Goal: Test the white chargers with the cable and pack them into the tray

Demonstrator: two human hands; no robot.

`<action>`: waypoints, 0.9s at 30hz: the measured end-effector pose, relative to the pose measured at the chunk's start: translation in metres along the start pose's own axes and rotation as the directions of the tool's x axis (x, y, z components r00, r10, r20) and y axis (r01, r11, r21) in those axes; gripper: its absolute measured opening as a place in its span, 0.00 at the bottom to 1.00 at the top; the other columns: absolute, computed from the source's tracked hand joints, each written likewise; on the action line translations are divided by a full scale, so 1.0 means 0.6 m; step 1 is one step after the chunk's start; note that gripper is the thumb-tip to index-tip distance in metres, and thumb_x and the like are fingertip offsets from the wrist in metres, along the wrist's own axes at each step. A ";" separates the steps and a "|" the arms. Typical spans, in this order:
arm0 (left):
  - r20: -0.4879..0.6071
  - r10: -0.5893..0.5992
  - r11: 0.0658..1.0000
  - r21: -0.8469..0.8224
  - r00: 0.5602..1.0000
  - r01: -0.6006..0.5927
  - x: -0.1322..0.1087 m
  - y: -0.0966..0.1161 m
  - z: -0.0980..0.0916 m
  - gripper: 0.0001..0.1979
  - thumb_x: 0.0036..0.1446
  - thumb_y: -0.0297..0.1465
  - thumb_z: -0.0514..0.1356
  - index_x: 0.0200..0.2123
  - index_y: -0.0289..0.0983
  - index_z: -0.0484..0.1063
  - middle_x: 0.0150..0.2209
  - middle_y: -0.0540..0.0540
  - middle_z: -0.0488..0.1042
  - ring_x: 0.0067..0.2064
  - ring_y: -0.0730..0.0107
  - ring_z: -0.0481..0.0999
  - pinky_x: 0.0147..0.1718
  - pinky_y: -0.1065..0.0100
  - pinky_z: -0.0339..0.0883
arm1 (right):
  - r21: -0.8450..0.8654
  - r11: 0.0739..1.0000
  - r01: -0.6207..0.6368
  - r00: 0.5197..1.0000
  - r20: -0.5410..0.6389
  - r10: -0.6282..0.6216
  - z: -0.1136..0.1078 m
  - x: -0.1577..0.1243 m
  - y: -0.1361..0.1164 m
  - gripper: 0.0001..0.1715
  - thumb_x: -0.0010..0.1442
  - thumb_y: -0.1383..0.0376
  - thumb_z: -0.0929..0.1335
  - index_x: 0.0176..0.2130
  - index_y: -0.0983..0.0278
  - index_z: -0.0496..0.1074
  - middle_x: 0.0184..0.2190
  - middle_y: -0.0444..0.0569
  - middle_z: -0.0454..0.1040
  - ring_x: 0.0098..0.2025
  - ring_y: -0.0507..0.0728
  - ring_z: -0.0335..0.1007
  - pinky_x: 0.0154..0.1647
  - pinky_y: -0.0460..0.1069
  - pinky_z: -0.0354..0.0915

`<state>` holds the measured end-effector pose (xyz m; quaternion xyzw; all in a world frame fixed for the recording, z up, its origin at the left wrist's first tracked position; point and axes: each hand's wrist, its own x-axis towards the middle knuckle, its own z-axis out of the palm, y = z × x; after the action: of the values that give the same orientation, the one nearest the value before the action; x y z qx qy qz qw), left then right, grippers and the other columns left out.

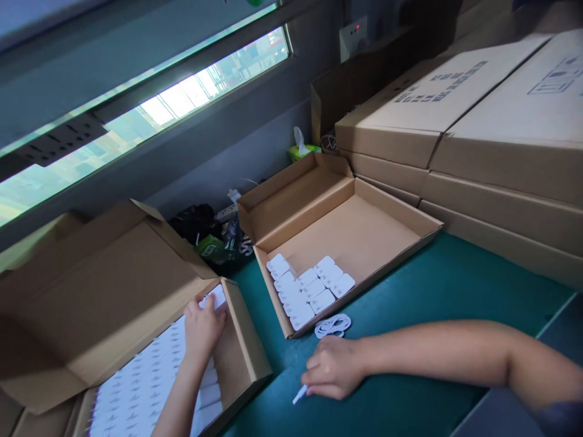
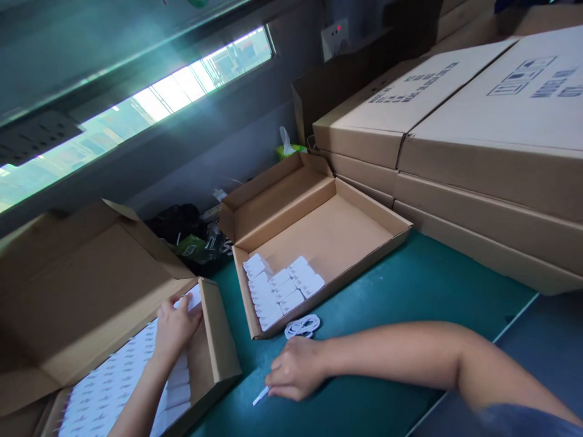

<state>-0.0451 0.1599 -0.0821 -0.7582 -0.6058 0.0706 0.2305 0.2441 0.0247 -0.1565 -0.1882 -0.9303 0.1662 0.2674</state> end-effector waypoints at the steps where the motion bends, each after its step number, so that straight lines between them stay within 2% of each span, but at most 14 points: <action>1: -0.009 0.006 1.000 -0.004 1.000 -0.006 -0.002 0.001 -0.001 0.20 0.51 0.33 0.52 0.46 0.30 0.65 0.46 0.33 0.60 0.47 0.48 0.63 0.45 0.56 0.59 | 0.002 1.000 0.002 1.000 0.001 -0.002 0.000 0.000 0.000 0.12 0.60 0.60 0.60 0.31 0.63 0.68 0.23 0.41 0.70 0.22 0.48 0.65 0.17 0.45 0.48; 6: -0.013 0.083 0.995 -0.055 0.996 -0.084 -0.006 0.003 -0.004 0.16 0.52 0.31 0.51 0.43 0.29 0.65 0.49 0.33 0.60 0.50 0.50 0.63 0.48 0.59 0.58 | 0.004 1.000 -0.004 1.000 -0.012 0.004 0.001 -0.001 -0.001 0.13 0.60 0.60 0.59 0.31 0.63 0.67 0.23 0.41 0.70 0.22 0.48 0.63 0.18 0.46 0.46; 10: -0.006 0.110 0.988 -0.104 0.994 -0.110 -0.007 0.002 -0.003 0.14 0.51 0.30 0.51 0.41 0.31 0.63 0.45 0.35 0.63 0.48 0.51 0.65 0.46 0.59 0.60 | 0.002 1.000 -0.008 1.000 -0.008 0.008 -0.002 -0.002 -0.001 0.13 0.61 0.60 0.58 0.31 0.63 0.67 0.23 0.42 0.70 0.22 0.48 0.63 0.18 0.46 0.45; 16: -0.042 0.111 0.978 -0.172 0.993 -0.116 -0.005 0.002 0.004 0.22 0.46 0.30 0.55 0.46 0.30 0.60 0.43 0.35 0.64 0.45 0.49 0.66 0.43 0.56 0.61 | -0.018 1.000 0.015 1.000 -0.006 -0.015 -0.004 -0.007 -0.005 0.13 0.61 0.61 0.59 0.31 0.63 0.67 0.22 0.42 0.69 0.22 0.48 0.63 0.19 0.45 0.48; 20: -0.093 0.121 0.961 -0.240 0.988 -0.140 -0.019 -0.008 -0.018 0.21 0.43 0.30 0.58 0.44 0.34 0.62 0.41 0.38 0.65 0.44 0.50 0.67 0.42 0.55 0.62 | -0.047 0.999 0.024 1.000 -0.013 -0.025 -0.002 -0.008 -0.006 0.14 0.61 0.61 0.58 0.31 0.64 0.67 0.22 0.43 0.69 0.22 0.49 0.64 0.19 0.46 0.49; 21: -0.129 0.105 0.955 -0.265 0.986 -0.136 -0.030 -0.009 -0.029 0.22 0.43 0.31 0.59 0.44 0.34 0.61 0.42 0.38 0.64 0.45 0.50 0.66 0.43 0.54 0.62 | -0.051 0.998 0.028 1.000 -0.012 -0.029 -0.002 -0.007 -0.006 0.14 0.62 0.61 0.58 0.32 0.64 0.68 0.22 0.43 0.69 0.22 0.49 0.64 0.19 0.46 0.50; 23: -0.241 0.000 0.930 -0.357 0.971 -0.089 -0.067 -0.006 -0.054 0.26 0.43 0.35 0.60 0.46 0.33 0.59 0.45 0.37 0.62 0.49 0.49 0.63 0.46 0.51 0.60 | -0.057 0.998 0.033 0.999 -0.008 -0.034 -0.002 -0.007 -0.006 0.15 0.62 0.61 0.57 0.32 0.64 0.68 0.22 0.43 0.68 0.22 0.49 0.64 0.19 0.46 0.50; 24: -0.327 -0.125 0.879 -0.474 0.937 -0.048 -0.092 0.002 -0.066 0.27 0.41 0.37 0.63 0.45 0.34 0.59 0.45 0.37 0.63 0.50 0.48 0.63 0.47 0.50 0.59 | -0.057 0.998 0.034 0.999 -0.005 -0.034 -0.002 -0.007 -0.006 0.15 0.62 0.61 0.57 0.33 0.64 0.68 0.22 0.43 0.68 0.22 0.49 0.64 0.19 0.46 0.50; 25: -0.363 -0.261 0.797 -0.604 0.894 -0.012 -0.122 0.014 -0.077 0.29 0.40 0.38 0.64 0.45 0.35 0.59 0.45 0.39 0.63 0.49 0.48 0.65 0.47 0.50 0.60 | -0.055 0.998 0.033 0.999 -0.003 -0.033 -0.003 -0.007 -0.006 0.15 0.63 0.61 0.57 0.33 0.64 0.68 0.22 0.43 0.68 0.22 0.49 0.63 0.20 0.46 0.50; 27: -0.220 -0.376 0.570 -0.821 0.900 0.037 -0.191 0.051 -0.090 0.30 0.42 0.36 0.64 0.48 0.37 0.57 0.44 0.41 0.65 0.43 0.54 0.70 0.42 0.53 0.65 | -0.045 0.999 0.031 0.999 -0.007 -0.031 -0.003 -0.008 -0.006 0.16 0.63 0.61 0.56 0.34 0.65 0.68 0.22 0.43 0.68 0.23 0.49 0.63 0.21 0.45 0.51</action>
<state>-0.0262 0.0317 -0.0676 -0.7008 -0.6029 -0.3810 -0.0173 0.2481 0.0198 -0.1556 -0.1803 -0.9355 0.1403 0.2694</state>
